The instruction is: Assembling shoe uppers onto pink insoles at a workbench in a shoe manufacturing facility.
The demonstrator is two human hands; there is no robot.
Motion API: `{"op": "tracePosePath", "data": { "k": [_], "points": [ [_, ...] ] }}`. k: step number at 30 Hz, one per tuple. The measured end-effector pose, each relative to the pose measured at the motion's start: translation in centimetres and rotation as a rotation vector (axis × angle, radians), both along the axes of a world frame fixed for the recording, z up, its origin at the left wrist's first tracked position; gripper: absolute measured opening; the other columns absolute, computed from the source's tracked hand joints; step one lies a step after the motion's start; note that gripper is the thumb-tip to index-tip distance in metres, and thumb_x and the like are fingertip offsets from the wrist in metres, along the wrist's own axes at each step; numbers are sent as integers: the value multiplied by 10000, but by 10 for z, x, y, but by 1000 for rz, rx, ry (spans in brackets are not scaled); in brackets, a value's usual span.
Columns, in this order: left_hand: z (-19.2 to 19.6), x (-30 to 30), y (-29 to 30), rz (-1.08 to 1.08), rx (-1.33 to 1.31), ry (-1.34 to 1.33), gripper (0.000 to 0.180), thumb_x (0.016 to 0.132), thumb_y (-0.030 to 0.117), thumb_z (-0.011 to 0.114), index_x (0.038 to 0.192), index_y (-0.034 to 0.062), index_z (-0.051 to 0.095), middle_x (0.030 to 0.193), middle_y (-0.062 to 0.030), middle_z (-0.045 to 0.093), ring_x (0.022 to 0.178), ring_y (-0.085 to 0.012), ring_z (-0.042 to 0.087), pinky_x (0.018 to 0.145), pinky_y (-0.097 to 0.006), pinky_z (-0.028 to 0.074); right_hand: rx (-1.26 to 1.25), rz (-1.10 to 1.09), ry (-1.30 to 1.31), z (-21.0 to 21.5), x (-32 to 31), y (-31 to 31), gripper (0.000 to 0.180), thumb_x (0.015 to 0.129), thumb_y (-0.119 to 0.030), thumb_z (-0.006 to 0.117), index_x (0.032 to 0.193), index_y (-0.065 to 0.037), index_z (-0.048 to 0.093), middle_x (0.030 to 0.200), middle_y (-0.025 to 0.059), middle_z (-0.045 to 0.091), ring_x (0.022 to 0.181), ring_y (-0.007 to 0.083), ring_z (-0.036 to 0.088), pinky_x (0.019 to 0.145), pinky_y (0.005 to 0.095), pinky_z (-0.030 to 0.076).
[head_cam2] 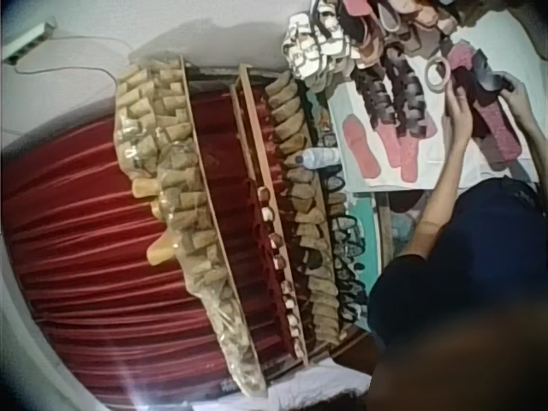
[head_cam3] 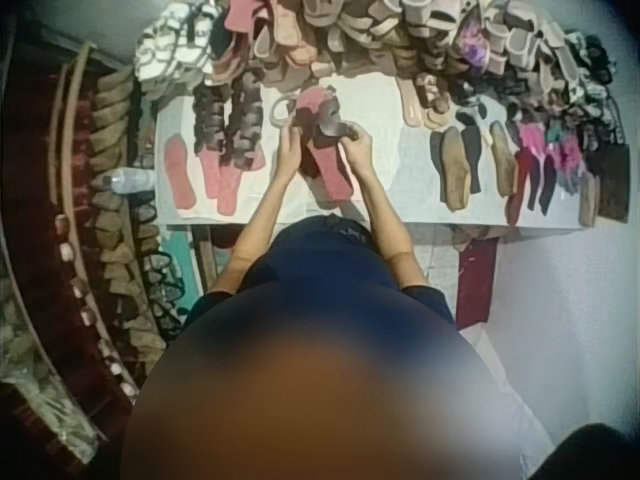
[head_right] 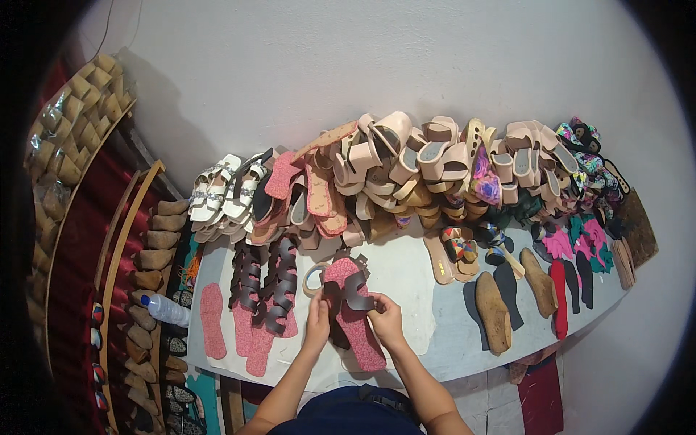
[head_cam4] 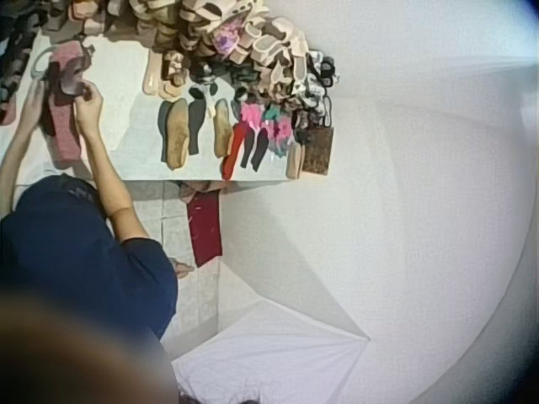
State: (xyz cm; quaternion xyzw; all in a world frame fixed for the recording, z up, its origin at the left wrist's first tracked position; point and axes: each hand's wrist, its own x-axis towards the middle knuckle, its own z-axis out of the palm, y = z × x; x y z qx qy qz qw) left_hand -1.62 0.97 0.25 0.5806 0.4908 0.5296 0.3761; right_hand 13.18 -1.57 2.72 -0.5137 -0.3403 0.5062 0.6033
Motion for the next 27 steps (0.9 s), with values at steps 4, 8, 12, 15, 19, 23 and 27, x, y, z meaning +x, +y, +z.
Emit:
{"op": "tracePosePath", "data": {
  "k": [4,8,12,15,19,23,27],
  "points": [
    [18,-11,-16,34,251,300,434,786,288,566,1083,-2,440,967,-132,443,903,-272,464,780,-341,383,-27,-20,-61,-6,10,1,218,709,83,548,921,32,561,824,52,592,756,107,551,702,221,438],
    [30,-13,-28,-118,272,478,384,690,111,645,1028,9,493,959,-144,456,850,-281,496,720,-347,427,-1,-20,35,1,7,1,214,716,75,549,926,34,561,822,51,594,753,105,552,705,221,438],
    [27,-14,-28,-60,208,465,332,705,75,610,1011,2,504,958,-136,478,824,-273,514,715,-336,437,7,7,58,3,5,0,214,724,46,563,938,37,560,826,51,595,748,96,551,695,214,435],
    [27,-12,-26,0,213,502,299,722,32,568,1012,-10,511,948,-138,504,811,-288,527,710,-327,446,-5,18,56,2,3,-1,214,721,61,554,934,34,560,833,55,598,758,103,556,712,223,438],
    [10,-13,-23,-4,46,293,329,756,3,516,1081,-19,474,942,-125,535,831,-215,551,691,-265,449,14,10,79,-3,1,-1,235,718,69,543,950,34,552,838,56,599,763,103,559,716,221,436],
    [5,-4,-21,-62,-318,-408,307,822,4,473,1125,-17,427,1032,-84,513,880,-126,538,745,-225,449,4,4,115,-4,-4,-2,243,712,79,534,949,33,548,832,53,598,756,103,559,714,220,434],
    [12,1,-21,-56,-407,-640,299,837,13,457,1132,-11,411,1044,-89,508,906,-128,531,749,-224,447,-13,-18,135,-8,-5,-2,234,706,85,533,933,30,549,820,46,594,750,100,556,705,217,432]
  ]
}}
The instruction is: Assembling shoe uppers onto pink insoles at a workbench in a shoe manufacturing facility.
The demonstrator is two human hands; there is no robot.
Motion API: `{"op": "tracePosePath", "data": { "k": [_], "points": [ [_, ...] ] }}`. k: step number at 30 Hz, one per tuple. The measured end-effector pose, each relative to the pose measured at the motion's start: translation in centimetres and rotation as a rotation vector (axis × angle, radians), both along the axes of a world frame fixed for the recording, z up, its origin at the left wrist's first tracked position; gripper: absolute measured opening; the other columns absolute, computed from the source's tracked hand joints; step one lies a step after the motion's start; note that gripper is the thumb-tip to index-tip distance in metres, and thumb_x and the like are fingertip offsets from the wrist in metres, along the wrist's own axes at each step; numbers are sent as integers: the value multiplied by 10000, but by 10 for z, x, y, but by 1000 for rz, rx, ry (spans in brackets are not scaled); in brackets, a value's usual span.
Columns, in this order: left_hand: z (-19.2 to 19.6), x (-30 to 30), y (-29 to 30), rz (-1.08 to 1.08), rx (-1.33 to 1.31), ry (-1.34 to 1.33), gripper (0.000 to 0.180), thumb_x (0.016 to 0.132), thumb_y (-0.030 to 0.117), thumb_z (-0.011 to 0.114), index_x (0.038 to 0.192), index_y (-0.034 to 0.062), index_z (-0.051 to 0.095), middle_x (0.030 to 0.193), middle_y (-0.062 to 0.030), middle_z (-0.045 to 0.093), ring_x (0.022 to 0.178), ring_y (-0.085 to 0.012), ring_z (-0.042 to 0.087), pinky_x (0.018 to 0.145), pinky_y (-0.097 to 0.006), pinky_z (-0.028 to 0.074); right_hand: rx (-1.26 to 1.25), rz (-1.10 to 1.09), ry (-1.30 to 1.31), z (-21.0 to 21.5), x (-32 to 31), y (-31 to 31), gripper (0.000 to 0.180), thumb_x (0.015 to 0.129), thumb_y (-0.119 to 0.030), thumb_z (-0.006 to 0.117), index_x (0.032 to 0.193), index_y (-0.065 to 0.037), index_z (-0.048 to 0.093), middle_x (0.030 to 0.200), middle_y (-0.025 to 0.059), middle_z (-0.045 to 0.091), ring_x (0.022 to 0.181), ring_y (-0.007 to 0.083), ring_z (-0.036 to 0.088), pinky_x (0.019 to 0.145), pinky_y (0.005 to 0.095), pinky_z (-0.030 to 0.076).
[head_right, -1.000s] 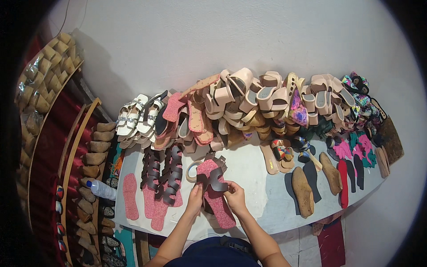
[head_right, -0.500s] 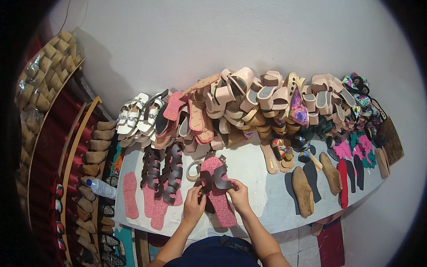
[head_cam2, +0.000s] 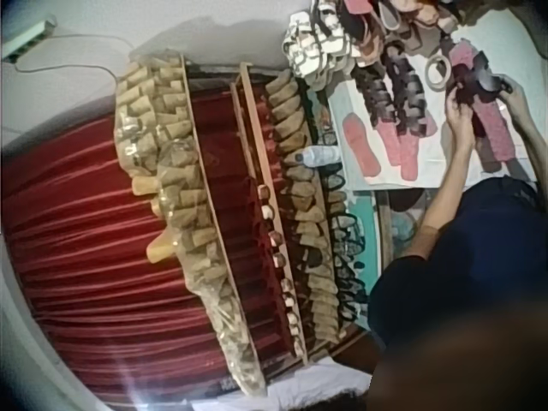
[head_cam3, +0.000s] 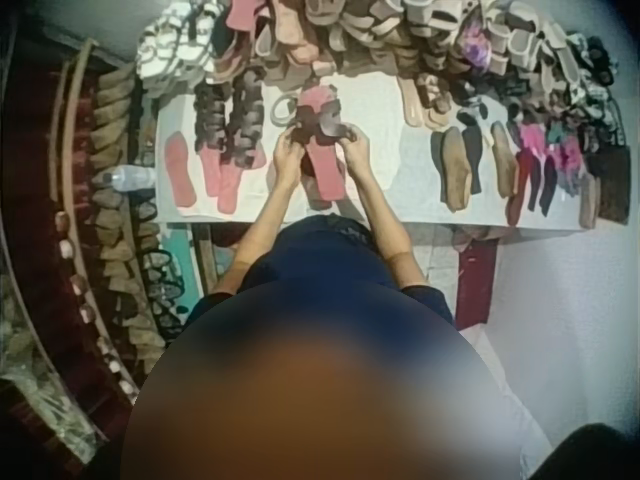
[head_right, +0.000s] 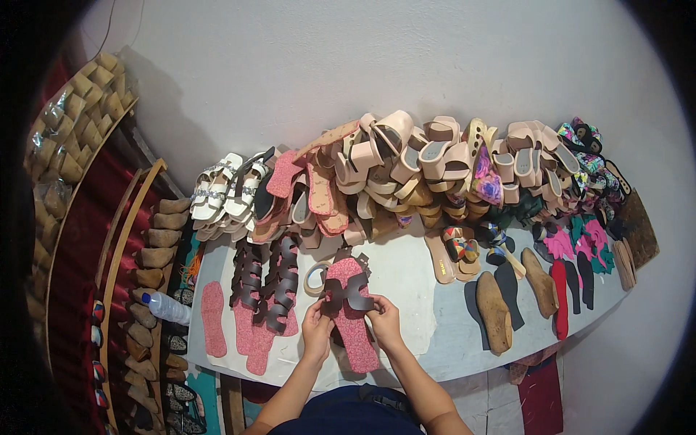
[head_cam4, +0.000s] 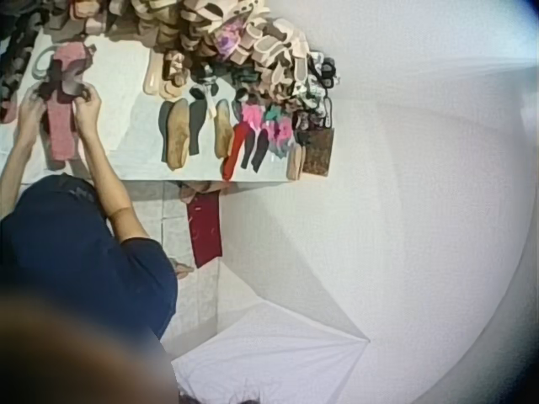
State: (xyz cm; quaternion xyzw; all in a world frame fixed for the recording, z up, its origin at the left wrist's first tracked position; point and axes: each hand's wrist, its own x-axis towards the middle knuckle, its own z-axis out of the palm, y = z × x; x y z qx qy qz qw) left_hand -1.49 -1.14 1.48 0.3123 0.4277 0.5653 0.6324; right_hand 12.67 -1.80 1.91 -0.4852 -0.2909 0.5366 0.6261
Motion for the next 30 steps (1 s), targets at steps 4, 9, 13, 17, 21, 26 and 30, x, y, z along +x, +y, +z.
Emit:
{"op": "tracePosePath", "data": {
  "k": [4,9,13,17,21,26,30],
  "points": [
    [6,0,-3,-36,-34,-201,290,834,-2,441,1122,-8,407,1054,-83,506,935,-131,520,778,-233,438,8,-3,-21,0,0,1,222,716,78,535,932,28,548,822,44,592,752,98,553,704,217,431],
    [4,-3,-4,-65,-33,-329,303,821,-28,430,1123,-2,412,1057,-80,509,948,-127,514,797,-235,425,20,-8,-26,3,-2,1,207,730,65,542,934,29,547,827,43,591,753,99,552,709,223,433],
    [6,-3,-7,-164,-80,-437,316,808,-26,443,1122,10,427,1075,-71,509,983,-134,494,841,-257,396,12,-37,-32,-1,0,1,215,735,56,545,948,28,549,841,46,594,765,103,553,714,225,434],
    [-4,2,-7,-149,-6,-263,330,791,-47,424,1116,7,432,1071,-71,513,979,-130,493,846,-250,386,5,-35,-15,-1,-2,0,228,738,49,547,965,32,552,858,53,597,779,107,554,719,225,433],
    [-4,-1,-2,-129,-4,-294,331,773,-69,411,1095,-3,441,1069,-79,514,976,-133,494,845,-248,381,-21,8,-12,5,-6,-1,241,738,40,552,979,39,554,873,56,599,791,108,554,729,226,433],
    [0,-4,5,-130,26,-291,335,741,-98,410,1064,-22,459,1049,-95,526,970,-151,500,864,-266,370,-25,55,60,5,-6,-4,266,728,60,542,993,37,548,881,51,597,798,104,553,749,221,426],
    [0,-3,6,-123,9,-314,327,745,-91,414,1061,-20,464,1044,-97,530,978,-156,498,876,-269,364,-38,75,39,-3,-4,-4,265,734,59,539,998,36,544,883,53,595,802,104,552,753,220,424]
  ]
}}
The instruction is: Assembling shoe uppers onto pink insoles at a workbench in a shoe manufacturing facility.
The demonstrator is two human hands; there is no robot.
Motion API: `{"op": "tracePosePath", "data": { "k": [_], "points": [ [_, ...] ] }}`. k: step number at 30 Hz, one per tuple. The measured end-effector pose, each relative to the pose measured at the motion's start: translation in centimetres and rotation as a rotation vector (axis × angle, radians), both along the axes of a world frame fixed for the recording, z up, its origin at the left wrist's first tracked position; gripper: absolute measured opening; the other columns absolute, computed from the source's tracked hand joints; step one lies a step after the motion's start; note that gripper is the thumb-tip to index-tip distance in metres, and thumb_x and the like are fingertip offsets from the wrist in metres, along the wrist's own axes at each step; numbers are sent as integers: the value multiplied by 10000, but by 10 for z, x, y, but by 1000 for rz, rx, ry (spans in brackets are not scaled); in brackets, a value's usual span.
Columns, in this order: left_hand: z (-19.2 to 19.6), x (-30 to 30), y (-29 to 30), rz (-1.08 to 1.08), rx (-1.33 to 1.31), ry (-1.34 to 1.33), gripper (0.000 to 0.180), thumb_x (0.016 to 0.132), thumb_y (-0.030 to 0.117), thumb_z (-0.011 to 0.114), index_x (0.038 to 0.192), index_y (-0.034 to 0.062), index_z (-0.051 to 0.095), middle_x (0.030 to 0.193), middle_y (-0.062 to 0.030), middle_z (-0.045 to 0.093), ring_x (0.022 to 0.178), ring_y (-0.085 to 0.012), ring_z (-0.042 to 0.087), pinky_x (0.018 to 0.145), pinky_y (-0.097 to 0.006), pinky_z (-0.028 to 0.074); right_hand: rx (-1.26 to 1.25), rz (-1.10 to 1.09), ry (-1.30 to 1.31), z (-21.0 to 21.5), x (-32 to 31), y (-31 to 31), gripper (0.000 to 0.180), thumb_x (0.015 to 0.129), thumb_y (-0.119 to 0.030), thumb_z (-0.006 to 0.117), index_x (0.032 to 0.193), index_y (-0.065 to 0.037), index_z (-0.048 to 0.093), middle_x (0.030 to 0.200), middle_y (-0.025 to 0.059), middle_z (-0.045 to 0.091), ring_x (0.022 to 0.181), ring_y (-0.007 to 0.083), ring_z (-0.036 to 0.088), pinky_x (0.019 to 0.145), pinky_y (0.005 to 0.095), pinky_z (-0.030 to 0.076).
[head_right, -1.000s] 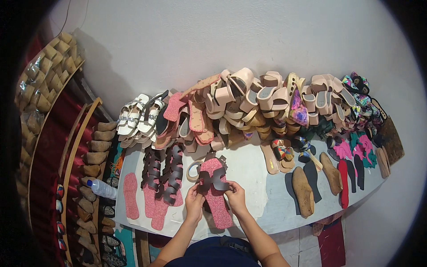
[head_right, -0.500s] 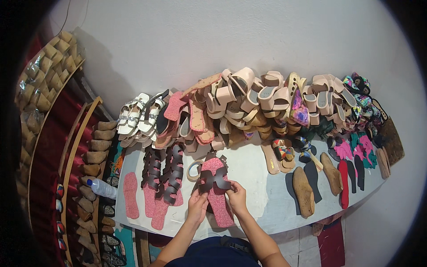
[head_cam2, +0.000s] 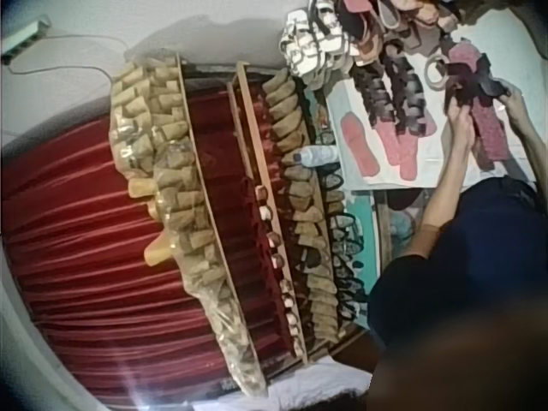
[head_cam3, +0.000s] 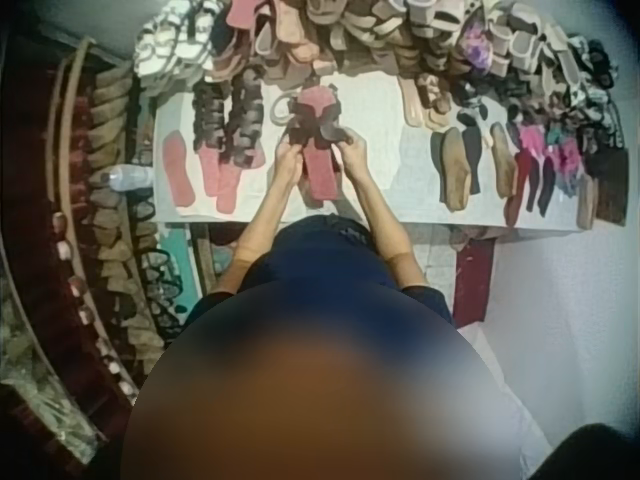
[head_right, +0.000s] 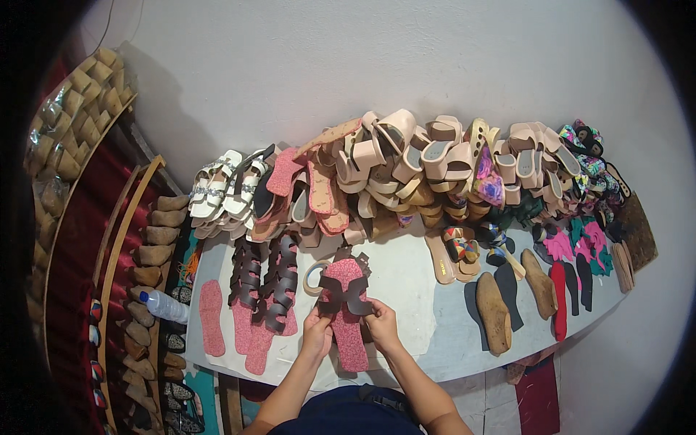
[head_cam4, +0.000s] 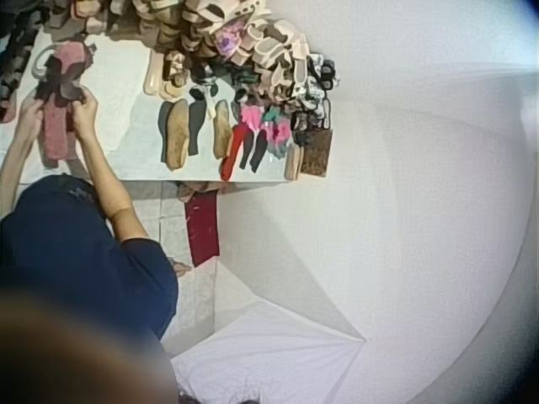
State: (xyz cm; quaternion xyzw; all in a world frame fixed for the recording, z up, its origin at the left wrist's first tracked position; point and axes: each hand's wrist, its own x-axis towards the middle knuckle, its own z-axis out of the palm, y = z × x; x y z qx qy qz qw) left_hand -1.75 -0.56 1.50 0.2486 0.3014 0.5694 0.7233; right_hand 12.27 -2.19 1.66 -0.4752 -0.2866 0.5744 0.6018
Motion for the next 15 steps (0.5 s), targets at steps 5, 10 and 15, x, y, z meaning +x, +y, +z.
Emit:
{"op": "tracePosePath", "data": {
  "k": [5,10,15],
  "points": [
    [-2,0,0,-22,6,-8,315,777,-65,424,1088,-17,445,1084,-92,508,1010,-151,480,893,-267,348,21,-102,119,21,-7,2,237,745,48,531,981,41,548,880,60,597,796,108,552,749,221,423],
    [-5,7,-1,-10,20,56,317,806,-38,411,1122,-11,425,1128,-74,475,1054,-143,438,924,-273,306,-18,-52,58,3,-5,1,174,774,-16,527,935,35,569,858,56,602,780,104,545,735,233,420],
    [-14,5,0,-24,-6,125,359,803,-45,406,1160,-10,396,1148,-62,460,1075,-143,412,936,-281,281,-101,-47,91,-2,-10,-1,128,788,-48,530,878,25,583,832,45,601,744,96,533,703,227,410]
  ]
}}
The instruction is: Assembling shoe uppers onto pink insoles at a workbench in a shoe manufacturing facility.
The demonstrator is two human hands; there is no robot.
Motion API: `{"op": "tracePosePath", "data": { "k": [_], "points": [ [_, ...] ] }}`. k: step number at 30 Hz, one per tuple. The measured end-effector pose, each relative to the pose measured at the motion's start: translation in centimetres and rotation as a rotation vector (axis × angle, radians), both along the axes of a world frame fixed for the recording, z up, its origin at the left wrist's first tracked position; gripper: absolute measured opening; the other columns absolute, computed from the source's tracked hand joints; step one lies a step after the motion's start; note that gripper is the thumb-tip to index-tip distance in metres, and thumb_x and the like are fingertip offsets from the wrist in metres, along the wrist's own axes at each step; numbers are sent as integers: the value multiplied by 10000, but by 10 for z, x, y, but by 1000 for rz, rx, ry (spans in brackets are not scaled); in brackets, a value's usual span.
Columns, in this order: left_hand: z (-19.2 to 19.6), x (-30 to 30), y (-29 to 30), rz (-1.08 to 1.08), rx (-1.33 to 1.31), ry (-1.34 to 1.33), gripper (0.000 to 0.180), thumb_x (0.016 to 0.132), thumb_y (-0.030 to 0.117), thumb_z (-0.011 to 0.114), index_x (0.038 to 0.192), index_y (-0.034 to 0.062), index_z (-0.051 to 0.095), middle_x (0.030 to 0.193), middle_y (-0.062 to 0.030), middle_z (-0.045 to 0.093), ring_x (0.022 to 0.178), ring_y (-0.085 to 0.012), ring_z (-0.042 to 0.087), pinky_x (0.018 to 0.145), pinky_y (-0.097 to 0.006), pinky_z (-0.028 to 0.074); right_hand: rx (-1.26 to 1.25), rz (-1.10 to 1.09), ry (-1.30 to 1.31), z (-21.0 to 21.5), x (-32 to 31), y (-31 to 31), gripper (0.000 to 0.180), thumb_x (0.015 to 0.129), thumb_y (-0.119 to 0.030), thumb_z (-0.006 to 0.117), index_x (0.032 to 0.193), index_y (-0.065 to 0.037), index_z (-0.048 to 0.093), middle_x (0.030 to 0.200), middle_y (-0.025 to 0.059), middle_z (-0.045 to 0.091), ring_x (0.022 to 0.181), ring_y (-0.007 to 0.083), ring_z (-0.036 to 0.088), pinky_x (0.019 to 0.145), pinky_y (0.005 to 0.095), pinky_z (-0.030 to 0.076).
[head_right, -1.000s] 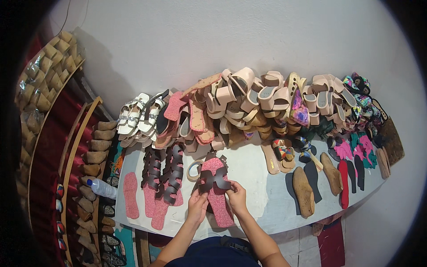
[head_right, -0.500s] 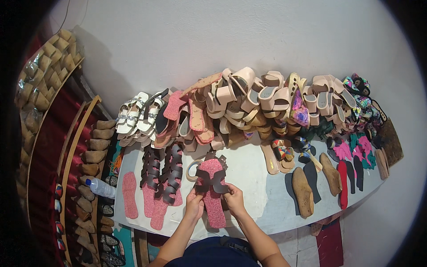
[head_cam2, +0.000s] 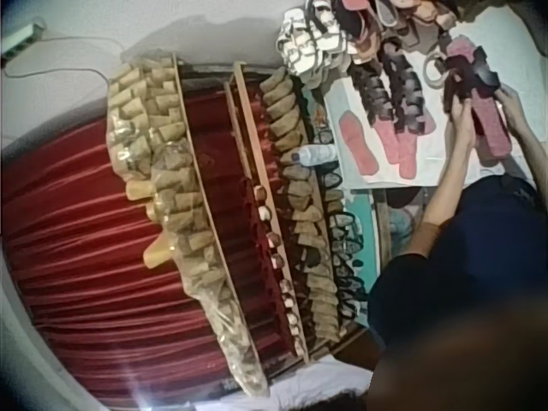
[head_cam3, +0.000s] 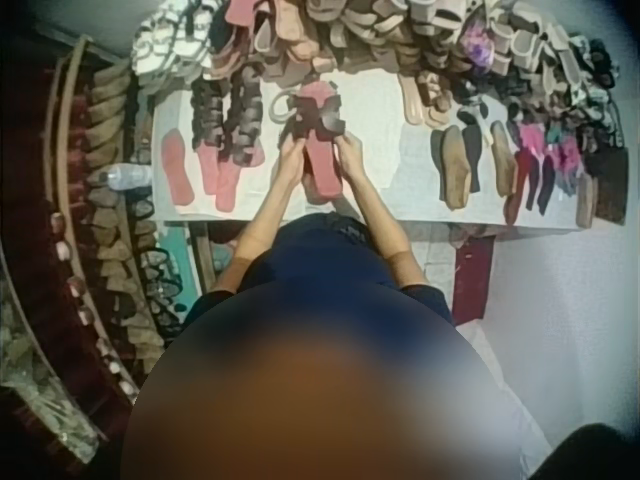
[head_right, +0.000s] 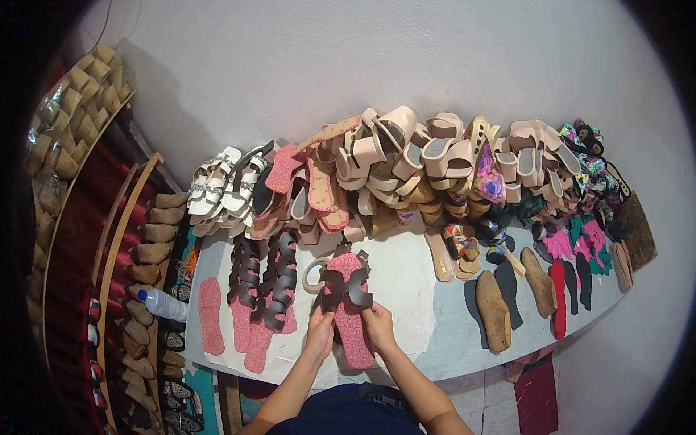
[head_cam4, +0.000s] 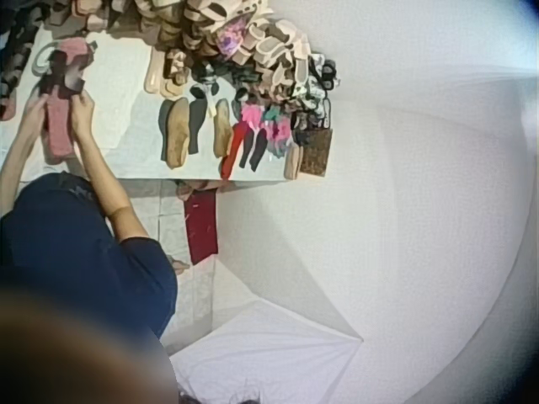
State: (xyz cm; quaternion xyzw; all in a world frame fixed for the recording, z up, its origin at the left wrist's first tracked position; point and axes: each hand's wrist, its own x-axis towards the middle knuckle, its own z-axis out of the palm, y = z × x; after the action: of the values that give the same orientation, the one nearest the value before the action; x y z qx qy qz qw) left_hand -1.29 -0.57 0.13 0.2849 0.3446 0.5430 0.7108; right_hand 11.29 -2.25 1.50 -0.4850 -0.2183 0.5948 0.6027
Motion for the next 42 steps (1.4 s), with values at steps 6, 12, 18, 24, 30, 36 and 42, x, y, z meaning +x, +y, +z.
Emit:
{"op": "tracePosePath", "data": {
  "k": [6,12,18,24,30,36,42],
  "points": [
    [14,-22,14,-22,-47,-145,509,754,180,382,1228,5,318,1176,-112,442,1064,-211,431,915,-362,316,83,48,-122,-7,7,1,136,809,-61,508,879,31,579,832,35,595,745,81,522,694,211,403],
    [18,-31,43,23,-77,-65,336,865,150,453,1162,32,349,1027,-80,499,923,-166,504,791,-307,430,90,133,-211,-12,13,-1,158,815,-69,505,908,34,581,844,36,596,761,77,522,704,208,402],
    [9,-23,38,55,-127,-72,222,847,81,467,1059,50,408,908,-54,547,770,-102,544,667,-222,450,106,129,-193,-15,11,-2,170,825,-94,515,913,34,582,839,30,597,757,76,522,703,210,402],
    [14,-25,41,-104,-105,61,186,810,12,453,985,0,516,868,-55,582,745,-99,549,663,-211,443,163,89,-227,-14,8,-2,168,835,-92,491,909,28,583,764,-9,568,648,30,464,568,173,363],
    [21,-41,46,-241,-70,49,251,757,6,473,998,-37,532,884,-69,583,780,-124,550,716,-242,440,111,111,-262,-3,6,-1,183,839,-109,487,905,33,583,767,-13,563,677,35,467,601,177,372],
    [26,-35,47,-240,-8,236,334,743,-38,474,1077,-47,489,905,-82,591,760,-107,561,697,-213,451,74,121,-311,-4,6,-1,179,834,-119,494,892,20,591,704,-37,530,616,24,424,541,177,341],
    [20,-30,44,-115,23,150,388,727,-90,463,1101,-5,408,928,-113,571,785,-141,566,714,-246,473,97,84,-306,-16,2,-1,180,833,-122,494,886,22,588,653,-65,482,572,12,376,496,173,302]
  ]
}}
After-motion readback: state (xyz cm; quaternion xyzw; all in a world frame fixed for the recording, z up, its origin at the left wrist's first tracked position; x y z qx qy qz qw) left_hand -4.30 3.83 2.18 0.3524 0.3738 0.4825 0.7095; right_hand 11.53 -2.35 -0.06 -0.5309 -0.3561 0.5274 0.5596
